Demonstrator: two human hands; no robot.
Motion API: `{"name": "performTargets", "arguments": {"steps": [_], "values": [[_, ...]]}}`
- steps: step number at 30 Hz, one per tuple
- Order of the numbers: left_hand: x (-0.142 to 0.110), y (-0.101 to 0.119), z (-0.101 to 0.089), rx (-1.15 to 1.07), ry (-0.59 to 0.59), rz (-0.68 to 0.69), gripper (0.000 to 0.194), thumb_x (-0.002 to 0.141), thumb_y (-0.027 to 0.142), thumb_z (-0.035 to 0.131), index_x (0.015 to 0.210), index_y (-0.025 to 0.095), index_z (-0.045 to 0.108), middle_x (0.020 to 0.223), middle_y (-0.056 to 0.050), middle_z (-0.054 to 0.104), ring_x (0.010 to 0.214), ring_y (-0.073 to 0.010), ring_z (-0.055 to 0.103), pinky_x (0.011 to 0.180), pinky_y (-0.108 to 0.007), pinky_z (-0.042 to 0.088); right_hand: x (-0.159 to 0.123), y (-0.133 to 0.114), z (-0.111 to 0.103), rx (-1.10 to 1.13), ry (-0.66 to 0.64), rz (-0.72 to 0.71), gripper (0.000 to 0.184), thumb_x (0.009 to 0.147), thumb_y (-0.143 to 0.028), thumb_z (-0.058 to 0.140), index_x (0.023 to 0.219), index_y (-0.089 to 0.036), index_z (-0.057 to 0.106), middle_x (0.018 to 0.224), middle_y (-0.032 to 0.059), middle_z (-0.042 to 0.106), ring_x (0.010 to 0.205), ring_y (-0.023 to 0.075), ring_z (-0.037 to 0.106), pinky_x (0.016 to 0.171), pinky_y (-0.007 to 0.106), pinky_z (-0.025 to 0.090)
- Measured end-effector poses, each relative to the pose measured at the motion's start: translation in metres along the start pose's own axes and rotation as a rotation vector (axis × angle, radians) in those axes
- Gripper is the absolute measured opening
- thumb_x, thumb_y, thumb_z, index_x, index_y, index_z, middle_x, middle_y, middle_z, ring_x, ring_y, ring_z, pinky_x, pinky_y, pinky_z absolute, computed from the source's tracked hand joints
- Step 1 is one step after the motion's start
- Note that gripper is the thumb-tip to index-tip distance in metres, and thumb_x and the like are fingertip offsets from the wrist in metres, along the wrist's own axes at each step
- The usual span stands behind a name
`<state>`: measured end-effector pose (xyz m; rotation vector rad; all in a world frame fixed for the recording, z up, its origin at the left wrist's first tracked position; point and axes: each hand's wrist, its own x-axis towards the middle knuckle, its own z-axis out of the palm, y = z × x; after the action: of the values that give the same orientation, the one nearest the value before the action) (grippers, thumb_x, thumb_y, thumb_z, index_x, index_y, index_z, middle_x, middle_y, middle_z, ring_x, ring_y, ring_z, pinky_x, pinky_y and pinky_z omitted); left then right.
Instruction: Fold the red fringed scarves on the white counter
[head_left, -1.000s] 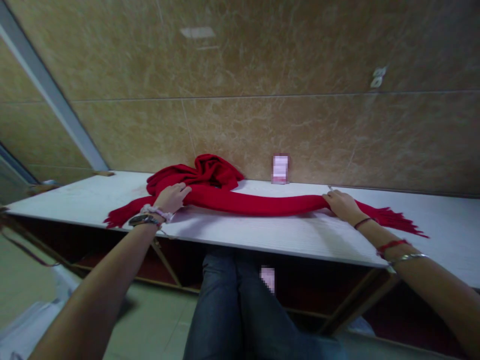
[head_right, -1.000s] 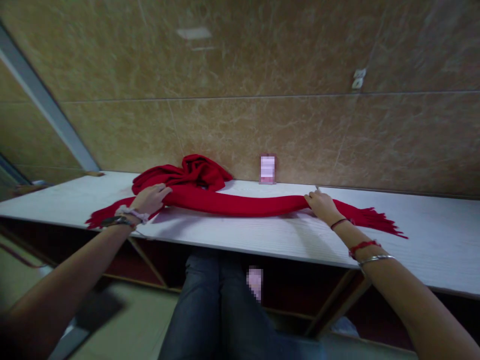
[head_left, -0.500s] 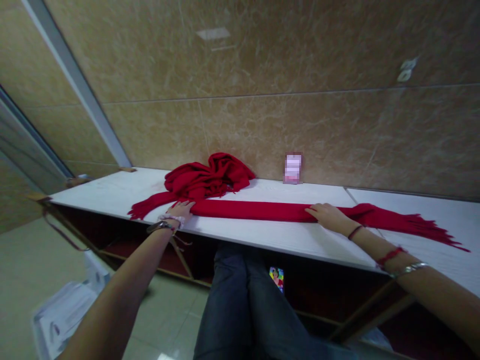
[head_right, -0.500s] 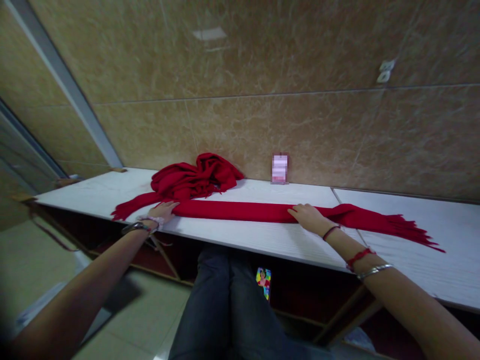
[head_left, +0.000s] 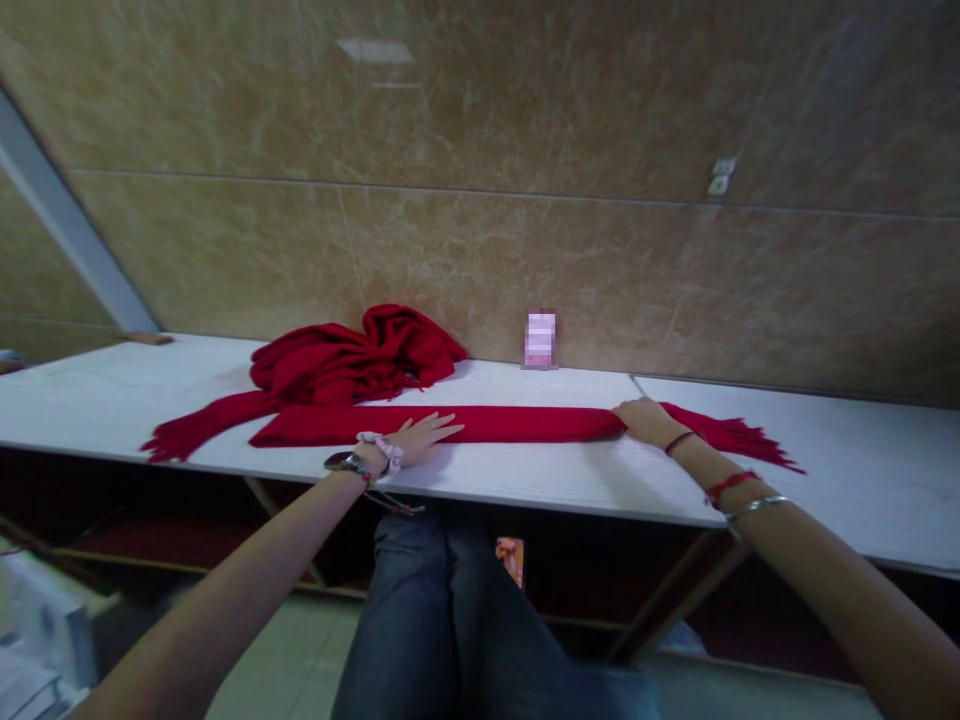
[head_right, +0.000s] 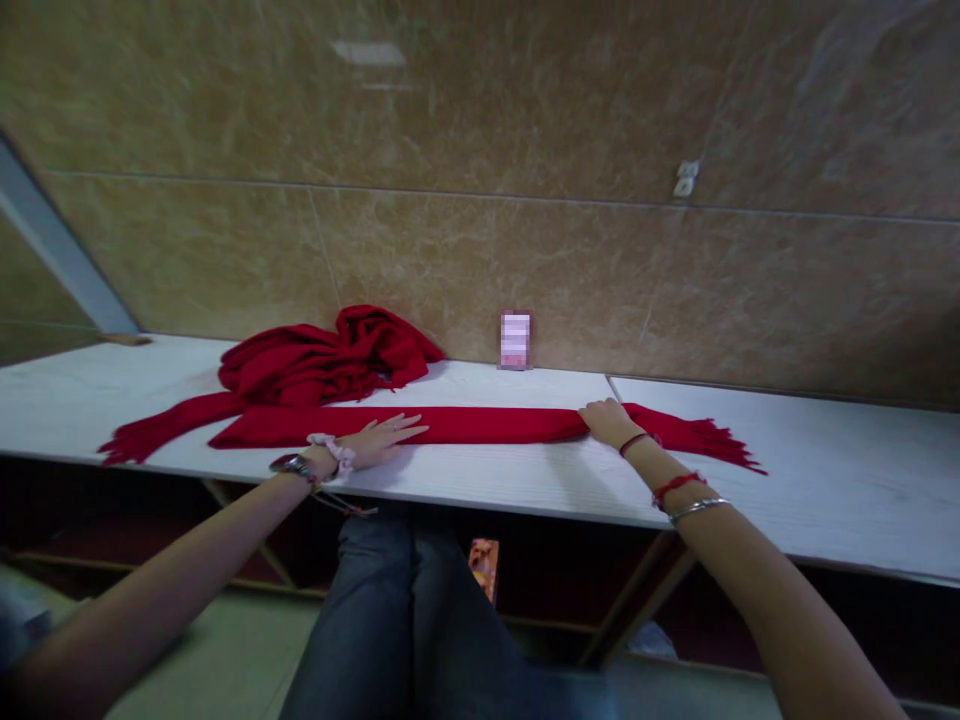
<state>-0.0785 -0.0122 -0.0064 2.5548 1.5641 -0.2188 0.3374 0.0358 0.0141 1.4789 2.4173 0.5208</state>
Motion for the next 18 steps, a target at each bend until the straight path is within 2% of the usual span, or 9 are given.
{"name": "performTargets", "arguments": {"steps": [2, 5, 9, 12, 13, 15, 16, 18], "values": [[0.000, -0.003, 0.002, -0.025, 0.017, -0.003, 0.050, 0.087, 0.036, 0.028, 0.137, 0.032, 0.021, 0.147, -0.002, 0.013, 0.134, -0.0278, 0.008, 0.098, -0.062, 0.014, -0.012, 0.025, 0.005, -0.018, -0.045, 0.089, 0.026, 0.080, -0.015, 0.044, 0.098, -0.009, 0.063, 0.096, 0.0181, 0.065, 0.092, 0.0262, 0.061, 0.077, 0.036, 0.043], [-0.001, -0.004, 0.005, -0.035, 0.043, -0.025, 0.052, 0.087, 0.046, 0.025, 0.137, 0.032, 0.022, 0.147, -0.002, 0.013, 0.134, -0.0281, 0.007, 0.098, -0.063, 0.011, -0.026, 0.051, 0.002, -0.016, -0.038, 0.211, 0.026, 0.082, -0.019, 0.043, 0.094, -0.010, 0.064, 0.093, 0.0184, 0.065, 0.090, 0.0269, 0.061, 0.073, 0.035, 0.044], [0.011, 0.010, 0.002, -0.050, 0.032, -0.046, 0.055, 0.086, 0.051, 0.024, 0.138, 0.031, 0.022, 0.147, -0.002, 0.013, 0.134, -0.0284, 0.006, 0.099, -0.061, 0.010, -0.032, 0.055, -0.034, 0.021, 0.125, 0.399, 0.029, 0.081, -0.016, 0.041, 0.101, -0.012, 0.061, 0.093, 0.0171, 0.065, 0.088, 0.0258, 0.062, 0.070, 0.033, 0.045], [0.041, 0.035, -0.001, -0.077, 0.062, -0.047, 0.054, 0.086, 0.049, 0.025, 0.137, 0.031, 0.023, 0.146, -0.002, 0.015, 0.134, -0.0289, 0.005, 0.099, -0.063, 0.009, -0.022, 0.033, -0.070, 0.144, 0.240, 0.512, 0.030, 0.078, -0.018, 0.045, 0.102, -0.011, 0.060, 0.090, 0.0170, 0.066, 0.086, 0.0263, 0.062, 0.066, 0.031, 0.046], [0.053, 0.044, -0.002, -0.094, 0.089, -0.029, 0.053, 0.087, 0.048, 0.025, 0.137, 0.030, 0.024, 0.146, -0.003, 0.016, 0.134, -0.0285, 0.006, 0.099, -0.062, 0.009, -0.015, 0.022, -0.079, 0.213, 0.240, 0.482, 0.027, 0.077, -0.019, 0.046, 0.098, -0.010, 0.062, 0.091, 0.0168, 0.066, 0.086, 0.0260, 0.062, 0.066, 0.030, 0.046], [0.078, 0.062, -0.005, -0.171, 0.148, -0.016, 0.049, 0.088, 0.039, 0.027, 0.135, 0.029, 0.029, 0.145, -0.003, 0.022, 0.134, -0.0281, 0.010, 0.099, -0.064, 0.008, 0.002, -0.007, -0.089, 0.362, 0.182, 0.330, 0.021, 0.074, -0.018, 0.050, 0.087, -0.009, 0.065, 0.089, 0.0161, 0.067, 0.084, 0.0247, 0.062, 0.066, 0.027, 0.045], [0.088, 0.069, -0.006, -0.249, 0.188, 0.002, 0.047, 0.088, 0.035, 0.028, 0.134, 0.027, 0.031, 0.143, -0.003, 0.026, 0.133, -0.0264, 0.015, 0.100, -0.061, 0.010, 0.012, -0.023, -0.090, 0.466, 0.140, 0.260, 0.018, 0.072, -0.018, 0.053, 0.082, -0.009, 0.065, 0.084, 0.0151, 0.067, 0.082, 0.0238, 0.062, 0.066, 0.026, 0.045], [0.101, 0.080, -0.011, -0.405, 0.312, 0.029, 0.046, 0.088, 0.026, 0.024, 0.133, 0.022, 0.035, 0.141, -0.005, 0.032, 0.130, -0.0199, 0.025, 0.106, -0.048, 0.016, 0.031, -0.050, -0.086, 0.816, 0.058, 0.166, 0.018, 0.072, -0.019, 0.055, 0.083, -0.007, 0.064, 0.074, 0.0120, 0.068, 0.072, 0.0209, 0.063, 0.061, 0.025, 0.046]]}}
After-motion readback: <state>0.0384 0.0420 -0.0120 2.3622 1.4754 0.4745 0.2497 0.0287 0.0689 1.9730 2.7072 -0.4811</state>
